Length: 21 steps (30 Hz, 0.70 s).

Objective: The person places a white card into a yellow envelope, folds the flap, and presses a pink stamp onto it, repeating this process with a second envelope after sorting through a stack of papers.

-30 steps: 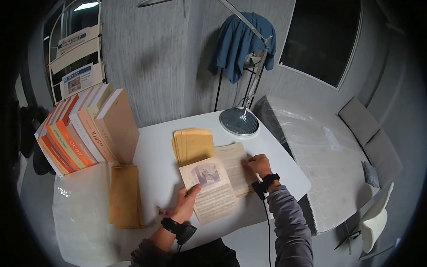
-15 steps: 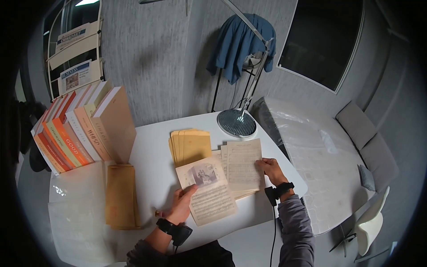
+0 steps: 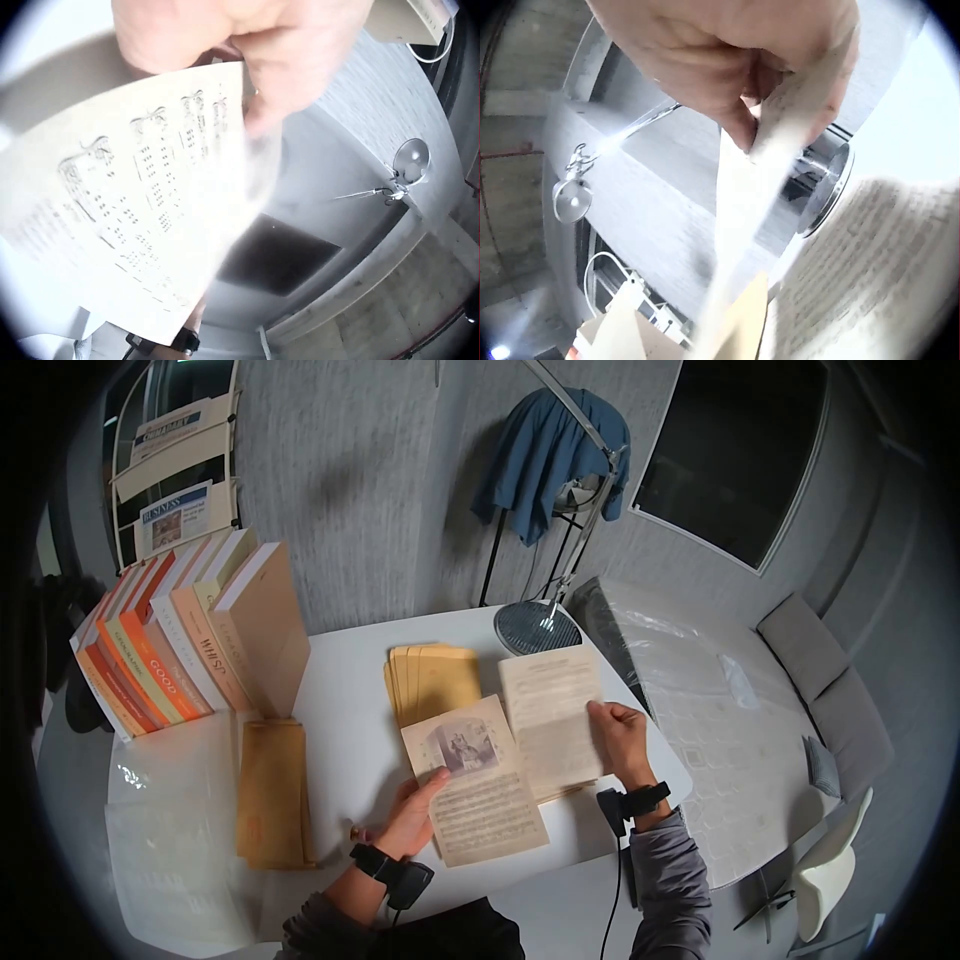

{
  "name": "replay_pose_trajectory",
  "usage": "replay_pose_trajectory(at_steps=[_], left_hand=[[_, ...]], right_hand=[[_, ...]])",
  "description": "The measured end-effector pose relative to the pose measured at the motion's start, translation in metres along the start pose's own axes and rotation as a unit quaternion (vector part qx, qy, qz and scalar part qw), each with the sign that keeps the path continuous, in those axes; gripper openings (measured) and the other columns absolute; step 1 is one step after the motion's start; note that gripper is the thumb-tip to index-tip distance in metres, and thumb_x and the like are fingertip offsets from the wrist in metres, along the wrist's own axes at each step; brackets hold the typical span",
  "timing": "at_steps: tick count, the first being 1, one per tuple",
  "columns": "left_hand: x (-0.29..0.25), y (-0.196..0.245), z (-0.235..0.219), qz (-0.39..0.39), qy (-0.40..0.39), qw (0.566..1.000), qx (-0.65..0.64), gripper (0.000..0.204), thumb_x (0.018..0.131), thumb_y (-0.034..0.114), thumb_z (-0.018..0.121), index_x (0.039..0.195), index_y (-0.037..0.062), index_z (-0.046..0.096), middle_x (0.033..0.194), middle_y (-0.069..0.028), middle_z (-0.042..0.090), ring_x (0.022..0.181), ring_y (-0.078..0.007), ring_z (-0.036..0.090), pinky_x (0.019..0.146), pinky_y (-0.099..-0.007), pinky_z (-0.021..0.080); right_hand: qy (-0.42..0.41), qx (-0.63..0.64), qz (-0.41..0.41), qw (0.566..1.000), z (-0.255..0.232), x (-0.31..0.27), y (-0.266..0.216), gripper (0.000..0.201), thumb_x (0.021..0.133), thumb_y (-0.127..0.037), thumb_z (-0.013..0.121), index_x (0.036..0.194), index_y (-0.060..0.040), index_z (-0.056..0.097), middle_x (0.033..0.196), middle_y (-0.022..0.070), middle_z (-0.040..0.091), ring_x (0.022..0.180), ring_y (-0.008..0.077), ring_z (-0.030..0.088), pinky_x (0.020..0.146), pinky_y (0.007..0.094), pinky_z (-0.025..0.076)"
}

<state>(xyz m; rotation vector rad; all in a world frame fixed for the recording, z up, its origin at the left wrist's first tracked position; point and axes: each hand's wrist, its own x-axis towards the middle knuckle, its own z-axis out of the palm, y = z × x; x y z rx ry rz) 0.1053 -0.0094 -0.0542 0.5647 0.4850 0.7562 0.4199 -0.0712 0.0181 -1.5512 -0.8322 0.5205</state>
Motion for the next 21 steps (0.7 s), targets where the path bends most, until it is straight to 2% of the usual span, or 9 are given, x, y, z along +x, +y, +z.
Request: replay_pose_trajectory(at_steps=[3,6,9,11,12,13,16,17,21], left_hand=[[0.001,-0.004,0.0,0.004,-0.002,1.0,-0.001,0.032,0.095,0.016,0.066,0.122,0.0001,0.059,0.118,-0.0078,0.065,0.109,-0.0181,0.062,0.093,-0.0345,0.052],[0.004,-0.007,-0.004,0.022,-0.014,1.0,0.002,0.028,0.095,0.016,0.066,0.118,0.0012,0.061,0.115,-0.0063,0.066,0.104,-0.0164,0.064,0.09,-0.0333,0.053],[0.01,-0.017,-0.013,0.052,0.004,0.998,0.029,0.023,0.095,0.014,0.067,0.114,0.001,0.063,0.111,-0.0054,0.068,0.099,-0.0142,0.065,0.087,-0.0315,0.054],[0.009,-0.018,-0.013,0.078,0.026,0.995,0.061,0.02,0.095,0.012,0.066,0.11,0.0,0.064,0.108,-0.0052,0.068,0.096,-0.0129,0.065,0.085,-0.0304,0.054],[0.01,-0.021,-0.015,0.086,0.033,0.993,0.069,0.019,0.095,0.011,0.066,0.111,0.0004,0.064,0.108,-0.0051,0.068,0.095,-0.0127,0.065,0.084,-0.0303,0.054],[0.013,-0.025,-0.02,0.097,0.039,0.992,0.076,0.02,0.094,0.009,0.066,0.112,0.0007,0.063,0.108,-0.005,0.068,0.095,-0.0125,0.065,0.084,-0.0301,0.054],[0.013,-0.022,-0.015,0.132,0.037,0.988,0.071,0.025,0.093,0.006,0.067,0.116,0.0024,0.06,0.11,-0.0043,0.068,0.096,-0.0111,0.063,0.086,-0.0291,0.052],[0.012,-0.02,-0.012,0.142,0.033,0.987,0.065,0.027,0.093,0.005,0.068,0.119,0.0031,0.058,0.111,-0.0041,0.067,0.097,-0.0105,0.062,0.087,-0.0287,0.051],[0.012,-0.022,-0.014,0.15,0.057,0.984,0.078,0.043,0.091,0.001,0.068,0.13,0.006,0.048,0.117,-0.0042,0.063,0.103,-0.012,0.06,0.09,-0.0289,0.05]], right_hand=[[-0.098,-0.028,0.018,0.995,0.026,-0.03,-0.02,0.022,0.094,-0.017,0.068,0.078,-0.0035,0.073,0.068,-0.0049,0.064,0.054,0.0023,0.05,0.052,0.0198,0.042],[-0.209,-0.057,0.077,0.973,0.052,-0.065,-0.043,0.019,0.094,-0.019,0.069,0.087,-0.0017,0.075,0.077,-0.0008,0.069,0.064,0.0038,0.057,0.055,0.0213,0.045],[-0.171,0.008,0.104,0.98,0.054,-0.056,-0.033,0.024,0.091,-0.023,0.073,0.099,0.0006,0.074,0.086,0.0067,0.073,0.071,0.01,0.064,0.062,0.0245,0.051],[-0.068,-0.176,-0.034,0.981,0.038,-0.021,-0.001,0.035,0.087,-0.027,0.076,0.107,0.0013,0.07,0.093,0.0114,0.072,0.075,0.0151,0.067,0.066,0.0273,0.053],[-0.013,-0.265,-0.104,0.959,0.027,-0.001,0.018,0.042,0.085,-0.03,0.078,0.111,0.0016,0.069,0.096,0.0138,0.072,0.077,0.0176,0.068,0.069,0.0287,0.054],[0.022,-0.307,-0.07,0.949,0.017,0.012,0.038,0.065,0.073,-0.041,0.086,0.115,0.0039,0.065,0.103,0.0179,0.07,0.082,0.0248,0.069,0.074,0.0337,0.055],[0.024,-0.432,0.024,0.901,0.021,0.018,0.043,0.078,0.064,-0.047,0.088,0.114,0.006,0.063,0.106,0.0182,0.069,0.087,0.0277,0.069,0.078,0.0359,0.055],[0.029,-0.43,0.039,0.902,0.024,0.016,0.043,0.081,0.059,-0.049,0.089,0.111,0.0075,0.063,0.106,0.0193,0.07,0.089,0.0302,0.069,0.081,0.0367,0.055],[-0.004,-0.366,0.051,0.929,0.019,0.033,0.058,0.059,0.066,-0.039,0.087,0.099,0.0066,0.07,0.092,0.0169,0.073,0.081,0.0255,0.069,0.075,0.0341,0.054]])
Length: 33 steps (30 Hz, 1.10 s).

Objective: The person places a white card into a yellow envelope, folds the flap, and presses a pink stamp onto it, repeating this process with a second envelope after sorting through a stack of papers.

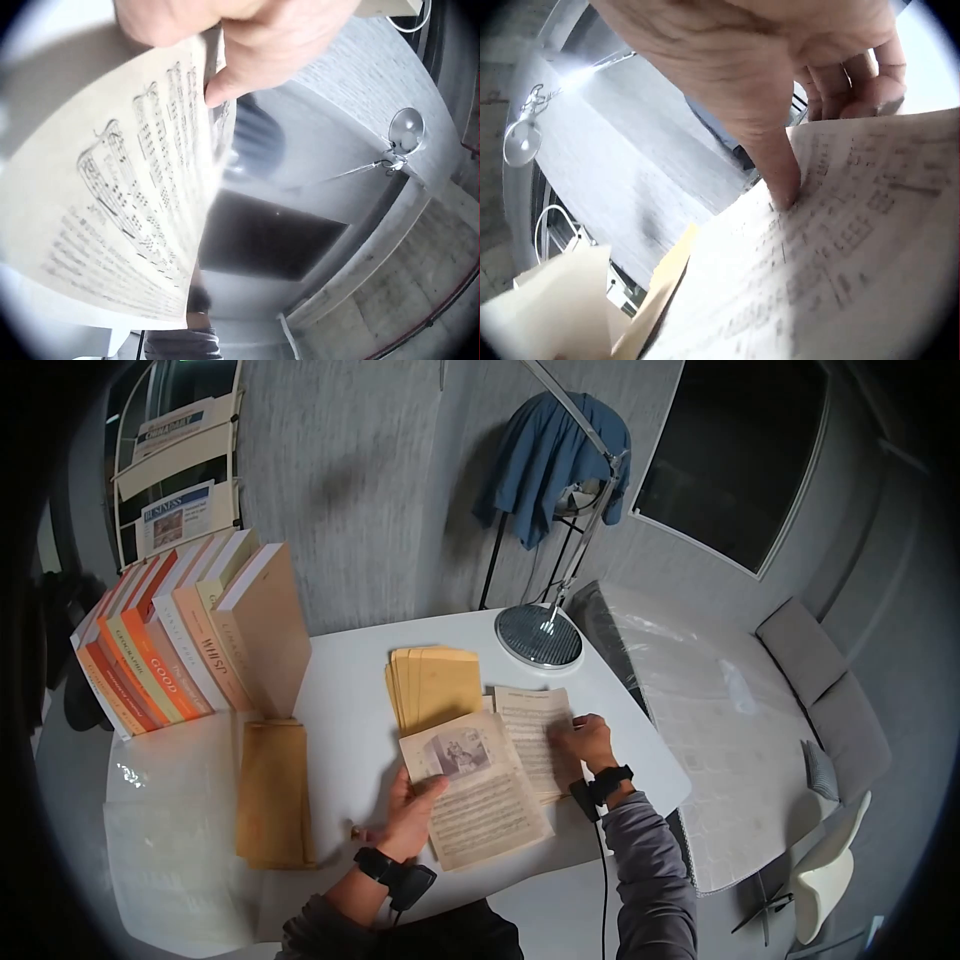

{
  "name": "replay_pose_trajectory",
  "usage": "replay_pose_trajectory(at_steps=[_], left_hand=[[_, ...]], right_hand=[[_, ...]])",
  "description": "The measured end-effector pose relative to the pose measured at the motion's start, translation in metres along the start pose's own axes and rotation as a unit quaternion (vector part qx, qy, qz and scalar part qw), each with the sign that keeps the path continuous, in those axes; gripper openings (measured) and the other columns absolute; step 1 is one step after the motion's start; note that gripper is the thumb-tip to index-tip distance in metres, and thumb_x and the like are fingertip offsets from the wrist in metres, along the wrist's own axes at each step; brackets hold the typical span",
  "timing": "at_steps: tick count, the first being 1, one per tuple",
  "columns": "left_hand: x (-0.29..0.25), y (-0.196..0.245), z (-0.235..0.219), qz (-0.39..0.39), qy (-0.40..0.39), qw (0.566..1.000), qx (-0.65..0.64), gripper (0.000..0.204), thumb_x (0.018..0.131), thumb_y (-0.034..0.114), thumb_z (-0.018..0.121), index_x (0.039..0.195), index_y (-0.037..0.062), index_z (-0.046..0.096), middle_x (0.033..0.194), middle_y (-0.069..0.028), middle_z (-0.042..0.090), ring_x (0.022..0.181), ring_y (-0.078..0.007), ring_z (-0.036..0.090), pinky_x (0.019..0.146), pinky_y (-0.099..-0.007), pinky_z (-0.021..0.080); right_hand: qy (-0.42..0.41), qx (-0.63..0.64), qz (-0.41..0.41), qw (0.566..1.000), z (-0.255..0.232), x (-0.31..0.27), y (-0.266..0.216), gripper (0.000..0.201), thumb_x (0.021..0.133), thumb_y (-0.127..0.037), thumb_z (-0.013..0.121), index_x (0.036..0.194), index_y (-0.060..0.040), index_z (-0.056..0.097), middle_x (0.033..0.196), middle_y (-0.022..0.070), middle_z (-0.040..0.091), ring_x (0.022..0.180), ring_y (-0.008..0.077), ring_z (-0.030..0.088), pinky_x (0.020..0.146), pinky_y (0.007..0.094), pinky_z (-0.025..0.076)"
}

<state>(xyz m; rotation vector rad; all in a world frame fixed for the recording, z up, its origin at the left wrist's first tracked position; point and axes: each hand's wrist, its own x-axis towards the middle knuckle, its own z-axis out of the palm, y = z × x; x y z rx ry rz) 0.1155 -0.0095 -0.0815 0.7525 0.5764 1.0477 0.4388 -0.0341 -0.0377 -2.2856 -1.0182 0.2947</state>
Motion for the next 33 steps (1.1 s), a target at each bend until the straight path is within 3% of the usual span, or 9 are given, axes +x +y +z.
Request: replay_pose_trajectory(at_steps=[5,9,12,16,23,26,29,31,33], left_hand=[[0.003,0.0,0.002,0.023,0.011,1.0,0.01,0.052,0.088,-0.002,0.069,0.133,0.0062,0.044,0.121,-0.005,0.059,0.108,-0.0126,0.058,0.093,-0.0294,0.05],[0.0,0.002,0.005,0.012,0.009,1.0,-0.006,0.04,0.09,0.003,0.07,0.125,0.0033,0.052,0.113,-0.0054,0.065,0.099,-0.0116,0.062,0.087,-0.0281,0.052],[0.0,0.005,0.0,-0.04,-0.019,0.999,-0.003,0.028,0.09,0.007,0.071,0.115,0.0015,0.06,0.106,-0.005,0.069,0.091,-0.0105,0.064,0.081,-0.0267,0.053],[-0.001,0.005,-0.002,-0.057,-0.03,0.998,-0.016,0.022,0.091,0.013,0.072,0.109,0.0009,0.065,0.103,-0.0045,0.07,0.088,-0.0095,0.064,0.078,-0.0258,0.052],[-0.004,0.006,0.005,-0.057,-0.022,0.997,-0.052,0.028,0.095,0.021,0.068,0.115,0.0024,0.063,0.108,-0.003,0.069,0.094,-0.0078,0.062,0.084,-0.0258,0.05],[-0.006,0.013,0.008,-0.034,-0.026,0.999,0.008,0.032,0.098,0.02,0.064,0.123,0.0023,0.057,0.114,-0.0043,0.066,0.102,-0.009,0.06,0.087,-0.0265,0.049],[-0.004,0.012,0.01,0.042,-0.052,0.997,0.038,0.038,0.1,0.019,0.06,0.132,0.0017,0.048,0.119,-0.0069,0.063,0.108,-0.0108,0.058,0.092,-0.0277,0.048],[-0.007,0.018,0.014,0.066,-0.06,0.994,0.058,0.04,0.1,0.016,0.06,0.134,0.0015,0.044,0.121,-0.0084,0.061,0.111,-0.0118,0.057,0.093,-0.0282,0.048],[-0.011,0.027,0.018,0.087,-0.074,0.99,0.08,0.043,0.099,0.012,0.06,0.136,0.0014,0.041,0.122,-0.0095,0.06,0.112,-0.0124,0.057,0.094,-0.0284,0.048]], right_hand=[[-0.036,0.09,0.023,0.995,-0.018,-0.005,-0.003,0.034,0.076,-0.026,0.081,0.087,0.0056,0.075,0.077,0.01,0.073,0.072,0.0158,0.066,0.068,0.0313,0.051],[-0.046,0.139,-0.017,0.989,-0.03,-0.013,-0.003,0.036,0.087,-0.028,0.073,0.093,0.0074,0.074,0.078,0.0085,0.072,0.072,0.0108,0.061,0.067,0.0295,0.05],[-0.028,0.068,-0.082,0.994,-0.036,-0.015,0.001,0.033,0.093,-0.026,0.068,0.097,0.0064,0.074,0.082,0.0105,0.074,0.073,0.0125,0.065,0.069,0.0295,0.052],[0.052,0.116,-0.134,0.983,-0.045,-0.026,-0.011,0.036,0.097,-0.027,0.063,0.085,0.0059,0.071,0.073,-0.0003,0.065,0.067,0.0067,0.054,0.059,0.0273,0.046],[-0.107,0.341,-0.095,0.929,-0.049,-0.077,-0.057,0.031,0.101,-0.027,0.059,0.078,-0.0069,0.065,0.065,-0.0113,0.05,0.053,-0.0002,0.035,0.048,0.0198,0.029],[-0.143,0.382,-0.077,0.91,-0.032,-0.11,-0.074,0.03,0.102,-0.027,0.058,0.081,-0.0062,0.064,0.069,-0.012,0.05,0.06,-0.0001,0.038,0.053,0.0182,0.031],[-0.192,0.5,-0.036,0.844,-0.007,-0.135,-0.077,0.03,0.105,-0.031,0.051,0.104,-0.004,0.064,0.091,-0.0063,0.059,0.077,0.0021,0.047,0.07,0.0196,0.041],[-0.199,0.465,-0.091,0.858,0.004,-0.147,-0.074,0.032,0.105,-0.026,0.051,0.123,-0.0001,0.057,0.114,0.0008,0.062,0.107,0.0076,0.051,0.092,0.0229,0.042],[-0.186,0.421,-0.161,0.873,0.008,-0.167,-0.089,0.03,0.103,-0.016,0.055,0.127,0.0009,0.054,0.118,0.0025,0.061,0.114,0.0095,0.05,0.096,0.0245,0.041]])
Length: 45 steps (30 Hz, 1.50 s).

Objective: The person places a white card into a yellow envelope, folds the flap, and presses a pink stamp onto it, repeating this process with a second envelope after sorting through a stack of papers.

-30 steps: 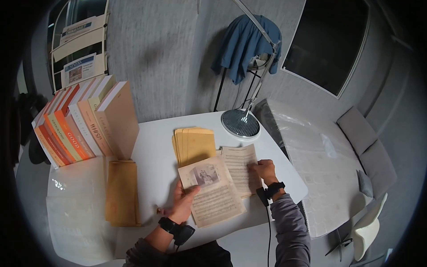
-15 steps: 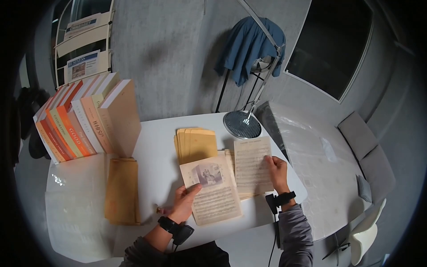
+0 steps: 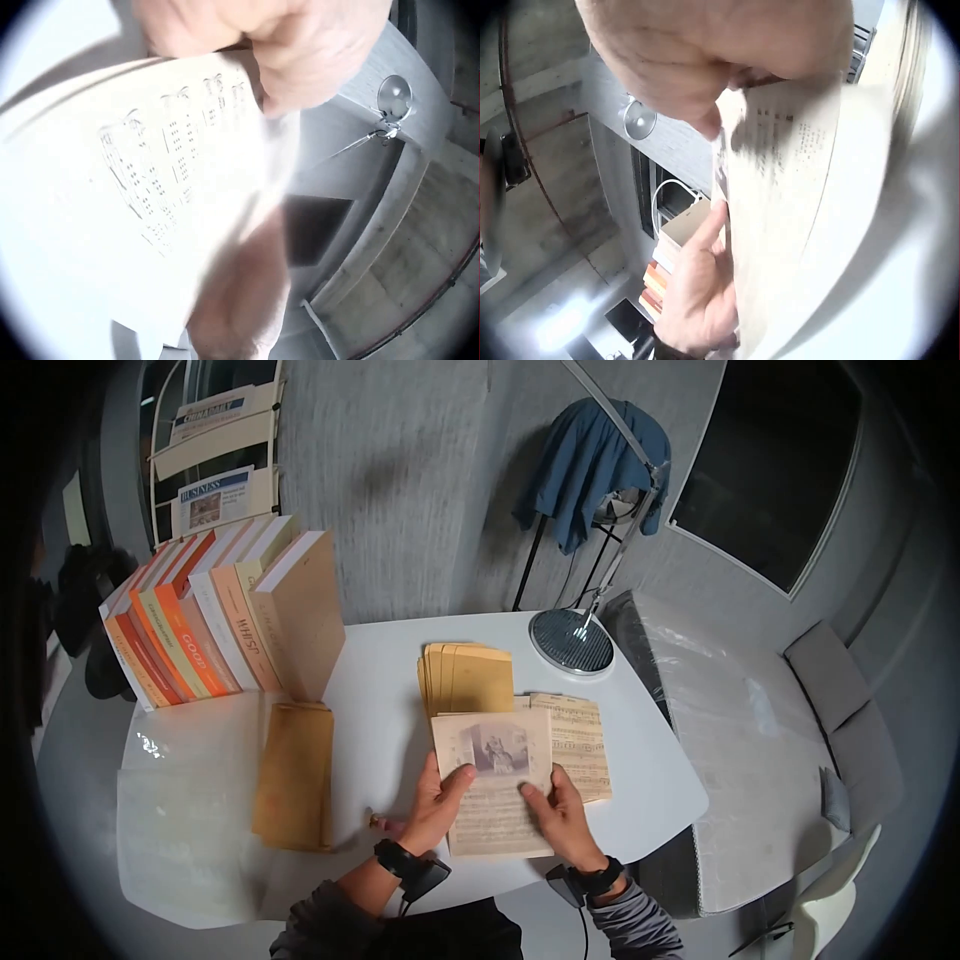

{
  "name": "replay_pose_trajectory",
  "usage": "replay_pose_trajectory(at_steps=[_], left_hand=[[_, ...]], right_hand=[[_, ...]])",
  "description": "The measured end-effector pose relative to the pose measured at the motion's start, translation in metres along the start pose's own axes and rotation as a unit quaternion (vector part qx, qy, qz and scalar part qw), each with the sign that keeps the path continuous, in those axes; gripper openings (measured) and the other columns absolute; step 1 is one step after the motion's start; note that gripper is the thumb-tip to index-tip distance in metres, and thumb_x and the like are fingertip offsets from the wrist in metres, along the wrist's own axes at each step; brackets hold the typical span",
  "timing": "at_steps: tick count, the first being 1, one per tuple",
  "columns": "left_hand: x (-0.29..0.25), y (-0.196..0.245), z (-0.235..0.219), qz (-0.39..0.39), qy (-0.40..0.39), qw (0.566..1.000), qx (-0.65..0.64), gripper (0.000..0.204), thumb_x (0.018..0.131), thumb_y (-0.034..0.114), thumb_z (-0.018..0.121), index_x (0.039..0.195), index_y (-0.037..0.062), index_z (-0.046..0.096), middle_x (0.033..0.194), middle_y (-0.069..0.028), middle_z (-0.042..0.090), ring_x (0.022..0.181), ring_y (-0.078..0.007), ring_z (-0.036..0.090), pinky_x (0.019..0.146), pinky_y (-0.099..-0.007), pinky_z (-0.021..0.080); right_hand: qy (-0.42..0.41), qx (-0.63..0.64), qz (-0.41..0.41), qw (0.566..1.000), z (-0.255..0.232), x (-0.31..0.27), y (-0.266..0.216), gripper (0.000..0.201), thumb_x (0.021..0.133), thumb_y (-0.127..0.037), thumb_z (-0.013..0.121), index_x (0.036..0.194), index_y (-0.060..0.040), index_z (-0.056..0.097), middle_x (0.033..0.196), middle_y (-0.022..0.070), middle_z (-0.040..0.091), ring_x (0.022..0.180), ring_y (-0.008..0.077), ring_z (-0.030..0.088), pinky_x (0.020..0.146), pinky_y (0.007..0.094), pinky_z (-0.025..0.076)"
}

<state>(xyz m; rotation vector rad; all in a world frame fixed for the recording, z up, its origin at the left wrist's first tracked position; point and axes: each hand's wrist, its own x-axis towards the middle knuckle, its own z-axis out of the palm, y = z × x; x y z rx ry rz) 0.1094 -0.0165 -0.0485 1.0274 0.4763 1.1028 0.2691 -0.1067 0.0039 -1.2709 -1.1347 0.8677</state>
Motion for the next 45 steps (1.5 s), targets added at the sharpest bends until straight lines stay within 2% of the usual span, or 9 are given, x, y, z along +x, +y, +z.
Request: replay_pose_trajectory(at_steps=[8,14,18,23,27,30,33,40,45], left_hand=[[-0.009,0.023,-0.016,-0.07,-0.113,0.969,0.207,0.026,0.09,-0.001,0.067,0.115,-0.002,0.063,0.122,-0.0115,0.064,0.111,-0.0148,0.06,0.093,-0.0292,0.05],[-0.013,0.036,-0.027,0.137,-0.222,0.921,0.29,0.019,0.08,-0.009,0.07,0.096,0.0006,0.073,0.125,-0.015,0.064,0.111,-0.0217,0.064,0.091,-0.0297,0.05],[-0.025,0.037,-0.027,0.033,-0.166,0.96,0.225,0.025,0.078,-0.017,0.061,0.09,0.0013,0.073,0.123,-0.0153,0.065,0.107,-0.0204,0.064,0.087,-0.0277,0.051],[-0.025,0.053,-0.027,0.071,-0.107,0.944,0.303,0.03,0.081,-0.02,0.05,0.083,-0.0001,0.072,0.118,-0.0132,0.068,0.099,-0.0171,0.066,0.081,-0.0253,0.052],[-0.029,0.066,-0.023,0.138,-0.103,0.912,0.372,0.031,0.086,-0.018,0.046,0.09,-0.0013,0.071,0.122,-0.0128,0.066,0.096,-0.0154,0.065,0.081,-0.0238,0.052],[-0.029,0.059,-0.019,0.142,-0.096,0.947,0.273,0.032,0.092,-0.013,0.044,0.114,-0.0019,0.064,0.128,-0.014,0.062,0.101,-0.0157,0.063,0.087,-0.0248,0.049],[-0.041,0.068,-0.01,-0.018,-0.078,0.994,-0.067,0.038,0.096,-0.005,0.046,0.134,-0.0014,0.048,0.128,-0.0155,0.059,0.107,-0.016,0.059,0.095,-0.0276,0.046],[-0.073,0.038,-0.009,0.02,-0.031,0.927,0.372,0.032,0.093,0.0,0.059,0.124,-0.0019,0.052,0.107,-0.0083,0.066,0.099,-0.0132,0.062,0.094,-0.0273,0.046],[-0.075,0.047,-0.013,0.017,-0.051,0.944,0.324,0.016,0.091,0.004,0.061,0.106,-0.0014,0.065,0.099,-0.0154,0.071,0.09,-0.0178,0.068,0.08,-0.0296,0.053]], right_hand=[[0.005,0.095,0.001,0.995,-0.019,-0.014,0.014,0.023,0.1,-0.007,0.057,0.121,-0.0001,0.059,0.12,0.0063,0.064,0.107,0.0111,0.057,0.095,0.0255,0.045],[-0.057,0.07,-0.029,0.995,-0.029,-0.028,0.029,0.016,0.095,0.002,0.059,0.108,-0.0014,0.068,0.11,0.0042,0.069,0.1,0.0105,0.061,0.092,0.0248,0.048],[-0.041,0.039,0.017,0.998,-0.033,-0.035,0.042,0.019,0.097,0.002,0.057,0.111,-0.0017,0.069,0.102,0.004,0.071,0.094,0.0104,0.064,0.089,0.0258,0.05],[0.034,0.288,0.116,0.95,-0.018,-0.027,0.01,0.028,0.104,-0.011,0.047,0.128,-0.0031,0.06,0.102,0.004,0.07,0.091,0.008,0.064,0.083,0.0238,0.052],[0.04,0.278,0.146,0.949,-0.008,-0.027,-0.011,0.03,0.1,-0.009,0.057,0.13,-0.0045,0.057,0.098,0.0007,0.068,0.089,0.0062,0.062,0.08,0.0221,0.051],[0.0,0.123,0.079,0.989,-0.005,-0.032,0.006,0.028,0.096,-0.006,0.064,0.123,-0.0041,0.06,0.094,-0.0016,0.066,0.085,0.0048,0.059,0.077,0.0213,0.049],[0.028,0.1,0.045,0.994,-0.004,-0.035,0.013,0.023,0.093,-0.004,0.067,0.116,-0.0034,0.061,0.091,-0.0029,0.063,0.081,0.0043,0.056,0.074,0.0205,0.047],[0.052,0.08,-0.001,0.995,0.016,-0.05,0.031,0.014,0.095,-0.002,0.063,0.109,-0.0007,0.062,0.092,-0.0014,0.063,0.08,0.0049,0.053,0.072,0.02,0.045],[0.078,0.066,0.005,0.995,0.011,-0.055,0.027,0.012,0.094,-0.005,0.066,0.105,-0.0014,0.065,0.084,-0.0041,0.059,0.069,0.0026,0.043,0.064,0.0176,0.039]])
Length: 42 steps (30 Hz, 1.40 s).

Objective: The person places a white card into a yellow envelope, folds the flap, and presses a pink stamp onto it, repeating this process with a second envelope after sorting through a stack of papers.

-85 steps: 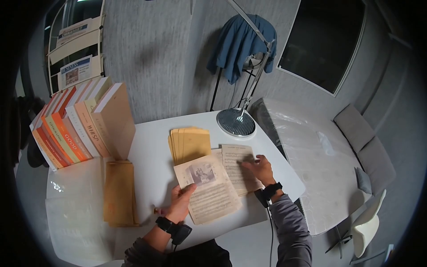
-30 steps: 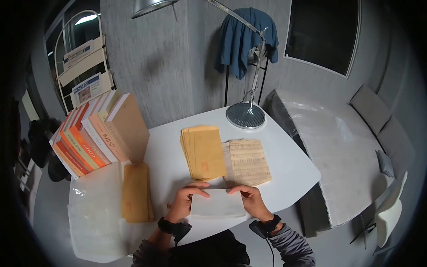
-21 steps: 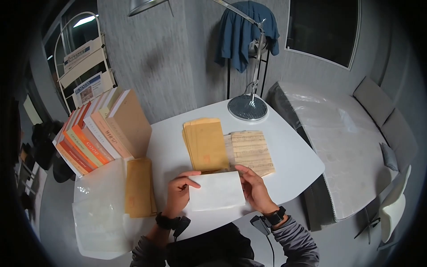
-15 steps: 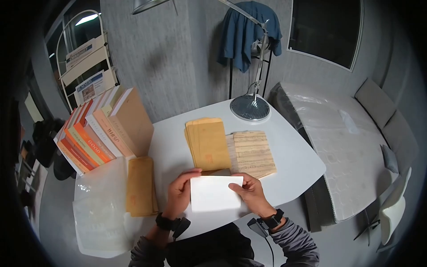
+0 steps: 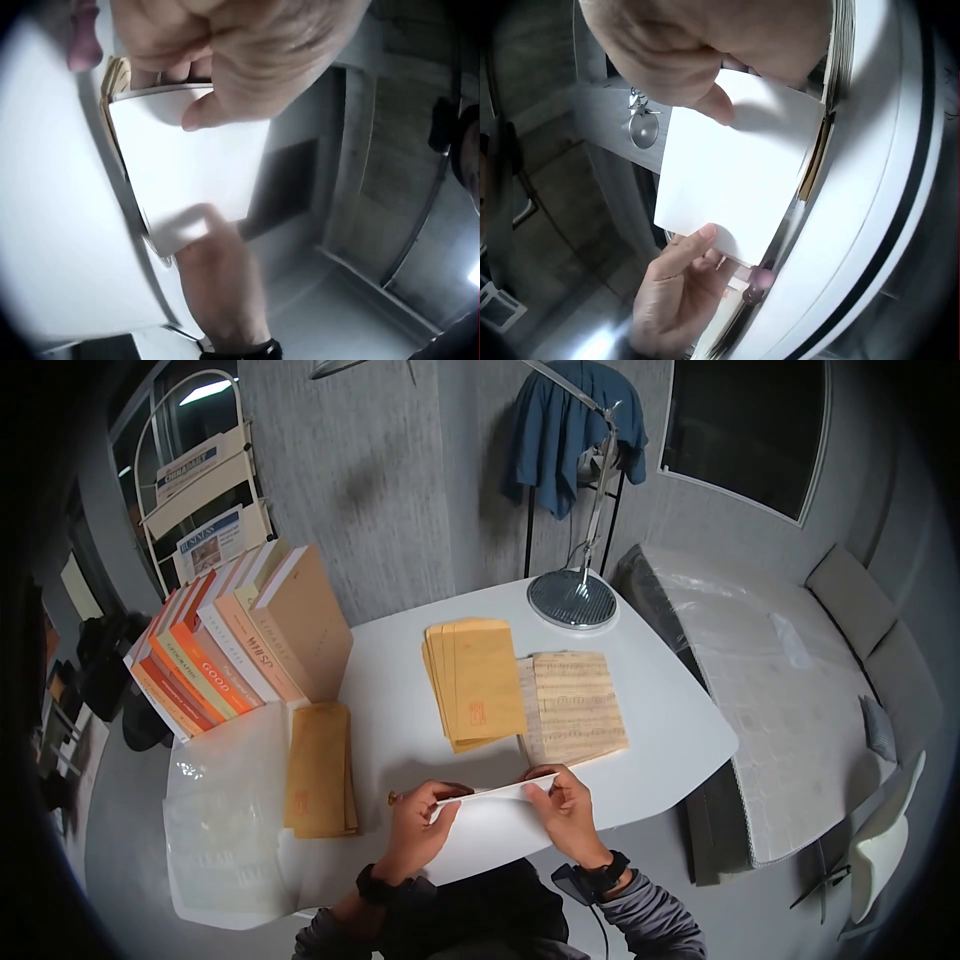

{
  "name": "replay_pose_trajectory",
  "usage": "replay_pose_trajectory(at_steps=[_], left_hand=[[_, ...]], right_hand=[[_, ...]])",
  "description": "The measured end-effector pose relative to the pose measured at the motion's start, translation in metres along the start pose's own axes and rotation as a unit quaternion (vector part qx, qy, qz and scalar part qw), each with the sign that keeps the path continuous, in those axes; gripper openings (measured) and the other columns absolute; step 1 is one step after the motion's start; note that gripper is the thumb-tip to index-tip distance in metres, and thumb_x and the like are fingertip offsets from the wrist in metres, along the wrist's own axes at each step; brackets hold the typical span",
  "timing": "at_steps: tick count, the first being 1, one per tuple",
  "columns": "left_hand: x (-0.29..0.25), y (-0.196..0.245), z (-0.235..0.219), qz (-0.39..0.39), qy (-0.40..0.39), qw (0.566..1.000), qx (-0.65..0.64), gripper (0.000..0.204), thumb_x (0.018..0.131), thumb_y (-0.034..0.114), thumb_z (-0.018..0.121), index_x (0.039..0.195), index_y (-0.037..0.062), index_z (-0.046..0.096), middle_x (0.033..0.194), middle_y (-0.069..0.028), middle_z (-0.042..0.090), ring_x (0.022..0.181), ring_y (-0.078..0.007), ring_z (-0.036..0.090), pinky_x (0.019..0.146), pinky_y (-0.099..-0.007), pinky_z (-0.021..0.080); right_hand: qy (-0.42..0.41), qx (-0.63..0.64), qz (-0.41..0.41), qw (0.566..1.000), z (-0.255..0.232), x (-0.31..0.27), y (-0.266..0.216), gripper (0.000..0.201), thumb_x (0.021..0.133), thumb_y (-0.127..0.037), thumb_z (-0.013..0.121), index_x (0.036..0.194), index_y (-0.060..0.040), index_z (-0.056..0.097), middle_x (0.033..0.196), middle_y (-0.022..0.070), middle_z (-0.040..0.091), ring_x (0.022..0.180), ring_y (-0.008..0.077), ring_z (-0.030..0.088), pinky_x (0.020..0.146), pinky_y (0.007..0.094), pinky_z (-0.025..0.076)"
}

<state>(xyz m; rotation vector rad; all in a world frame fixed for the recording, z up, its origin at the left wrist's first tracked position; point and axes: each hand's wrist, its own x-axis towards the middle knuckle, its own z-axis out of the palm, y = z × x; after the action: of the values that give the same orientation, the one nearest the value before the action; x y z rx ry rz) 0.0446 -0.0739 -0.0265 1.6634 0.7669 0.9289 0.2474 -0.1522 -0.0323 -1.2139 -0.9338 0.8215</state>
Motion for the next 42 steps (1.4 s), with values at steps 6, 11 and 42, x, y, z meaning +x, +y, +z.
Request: replay_pose_trajectory(at_steps=[6,11,42], left_hand=[[0.001,-0.012,-0.007,-0.017,-0.001,0.985,0.171,0.015,0.086,0.006,0.066,0.099,-0.0027,0.068,0.083,-0.0151,0.071,0.07,-0.0171,0.067,0.065,-0.0289,0.052],[0.0,-0.02,-0.007,0.012,-0.01,0.946,0.325,0.016,0.085,0.007,0.067,0.098,-0.0031,0.067,0.086,-0.0184,0.071,0.073,-0.0222,0.068,0.066,-0.0311,0.052],[0.241,-0.056,0.06,-0.131,0.038,0.838,0.528,0.096,0.08,0.055,0.071,0.149,0.0129,0.021,0.124,-0.0322,0.05,0.115,-0.0404,0.054,0.092,-0.0508,0.047]], right_hand=[[-0.029,-0.11,0.024,0.993,-0.011,0.0,0.017,0.019,0.091,-0.011,0.072,0.082,-0.0019,0.058,0.069,-0.0078,0.047,0.064,0.0026,0.036,0.055,0.0199,0.033],[-0.049,-0.181,0.026,0.982,-0.022,0.004,0.042,0.021,0.091,-0.01,0.072,0.082,-0.0008,0.056,0.073,-0.0067,0.051,0.067,0.0026,0.042,0.056,0.0214,0.037],[0.175,0.158,0.01,0.972,-0.02,0.01,0.011,0.02,0.101,-0.015,0.055,0.113,0.0024,0.054,0.095,0.0104,0.069,0.073,0.0172,0.071,0.048,0.0212,0.051]])
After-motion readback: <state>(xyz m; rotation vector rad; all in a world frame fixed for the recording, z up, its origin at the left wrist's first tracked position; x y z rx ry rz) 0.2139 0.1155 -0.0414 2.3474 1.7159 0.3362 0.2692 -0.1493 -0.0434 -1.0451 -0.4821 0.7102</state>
